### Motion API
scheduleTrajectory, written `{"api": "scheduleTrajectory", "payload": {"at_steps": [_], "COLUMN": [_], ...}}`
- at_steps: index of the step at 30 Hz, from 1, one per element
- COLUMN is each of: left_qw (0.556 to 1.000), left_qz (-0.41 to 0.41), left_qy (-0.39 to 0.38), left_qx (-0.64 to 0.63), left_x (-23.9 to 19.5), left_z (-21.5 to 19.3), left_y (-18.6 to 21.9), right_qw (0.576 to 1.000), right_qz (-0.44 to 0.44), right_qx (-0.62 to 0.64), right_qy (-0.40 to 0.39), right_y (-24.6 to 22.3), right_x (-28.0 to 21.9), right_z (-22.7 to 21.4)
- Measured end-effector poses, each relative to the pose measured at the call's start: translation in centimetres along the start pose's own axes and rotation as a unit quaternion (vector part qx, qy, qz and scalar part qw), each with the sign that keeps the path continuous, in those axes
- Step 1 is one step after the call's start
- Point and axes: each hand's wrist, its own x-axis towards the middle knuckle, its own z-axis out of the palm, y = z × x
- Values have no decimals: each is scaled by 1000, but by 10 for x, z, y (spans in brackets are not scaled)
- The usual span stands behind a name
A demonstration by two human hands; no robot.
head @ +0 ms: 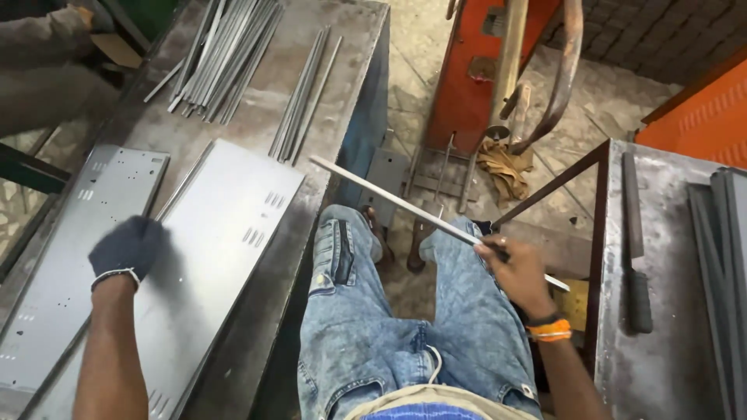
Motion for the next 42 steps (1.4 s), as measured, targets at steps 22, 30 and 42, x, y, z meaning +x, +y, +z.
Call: {"api": "scheduleTrajectory", "payload": {"at_steps": [22,30,42], "left_qw": [539,507,566], "left_qz": [328,420,420], "left_qy": [-490,-549,-551], "left_qx": [-601,-516,-447], "left_x": [-272,-319,-324], "left_z": [85,85,85], "left_y": [531,581,606], "right_qw": [983,855,823], "right_qz": [47,223,273], "right_qx": [-117,-326,-368], "right_qy": [132,335,336], "right_y": [82,168,292], "right_x": [-82,-119,-119], "right_z": [-84,-222,-270]}}
